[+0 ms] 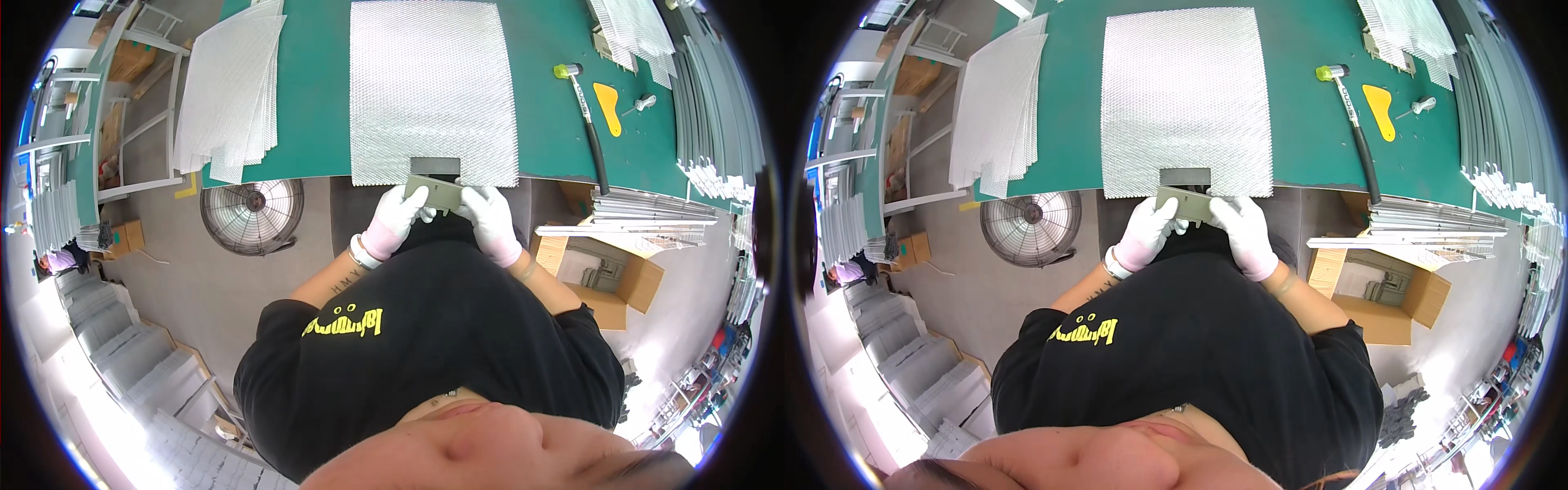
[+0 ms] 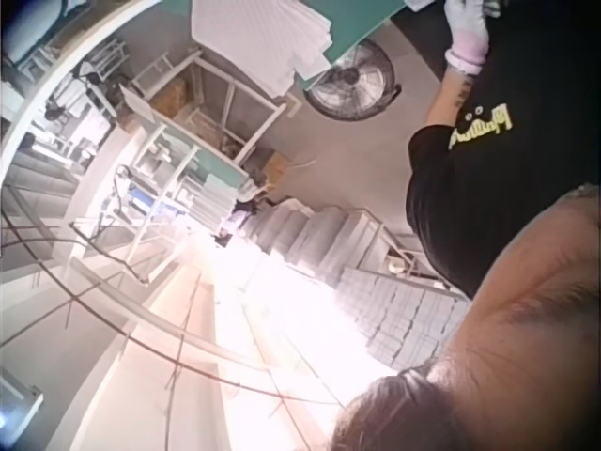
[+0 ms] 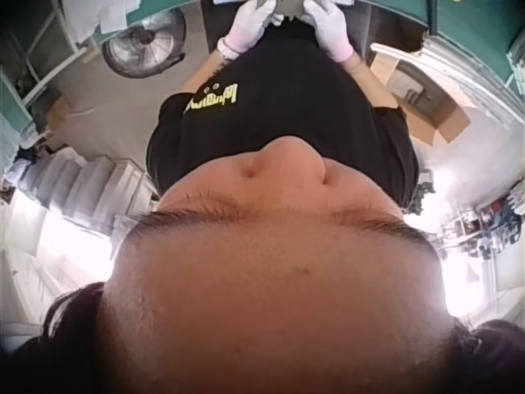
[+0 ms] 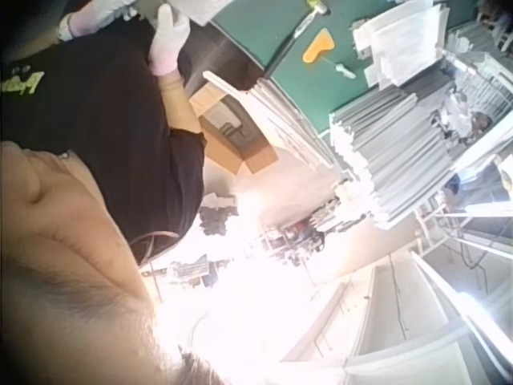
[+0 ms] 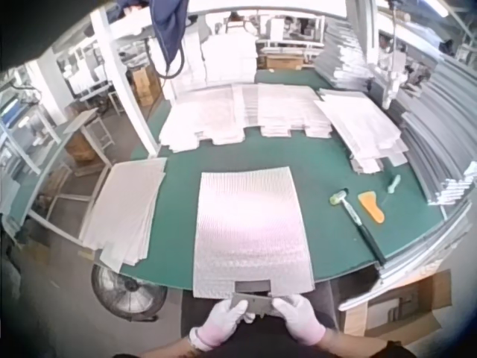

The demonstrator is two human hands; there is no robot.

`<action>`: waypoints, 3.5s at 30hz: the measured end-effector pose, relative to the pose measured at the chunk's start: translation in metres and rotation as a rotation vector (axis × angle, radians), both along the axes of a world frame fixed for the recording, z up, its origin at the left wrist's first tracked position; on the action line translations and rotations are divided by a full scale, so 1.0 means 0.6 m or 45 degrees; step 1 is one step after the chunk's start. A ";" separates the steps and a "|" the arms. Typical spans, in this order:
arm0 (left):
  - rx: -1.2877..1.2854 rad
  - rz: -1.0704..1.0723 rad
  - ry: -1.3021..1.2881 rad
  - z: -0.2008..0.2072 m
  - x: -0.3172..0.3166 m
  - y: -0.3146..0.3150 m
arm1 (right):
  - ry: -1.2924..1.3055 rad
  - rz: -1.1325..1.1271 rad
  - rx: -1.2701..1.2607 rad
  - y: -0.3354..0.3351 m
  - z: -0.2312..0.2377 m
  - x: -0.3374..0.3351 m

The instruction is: The person assembles air filters by placing a mesh sheet onto a metal frame, inserting a small plastic component, and securing the assembly with a rubber mallet. The process is repeated for multiple units on a green workbench.

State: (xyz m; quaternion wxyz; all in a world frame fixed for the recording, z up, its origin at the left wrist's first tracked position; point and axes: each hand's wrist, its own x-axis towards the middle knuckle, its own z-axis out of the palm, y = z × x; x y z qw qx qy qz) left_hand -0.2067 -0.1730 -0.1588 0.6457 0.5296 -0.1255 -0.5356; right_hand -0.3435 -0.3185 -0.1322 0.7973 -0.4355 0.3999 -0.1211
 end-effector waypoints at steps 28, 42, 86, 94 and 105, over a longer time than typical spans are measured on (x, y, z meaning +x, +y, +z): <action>0.272 -1.638 -0.882 0.149 0.095 -0.009 | -0.210 0.483 0.116 0.017 -0.052 0.003; -0.012 -0.750 -2.415 0.113 0.037 -0.190 | 0.049 -0.237 -0.945 0.006 -0.084 -0.056; -0.379 -0.703 -2.411 0.215 0.060 -0.209 | 1.340 1.549 -1.311 -0.229 -0.150 -0.313; -0.250 -1.333 -0.933 -0.020 -0.054 -0.100 | 0.927 0.979 -1.848 -0.245 0.066 -0.249; -0.647 -0.550 -0.696 0.079 -0.139 -0.237 | -0.083 0.940 -2.122 -0.052 0.195 -0.037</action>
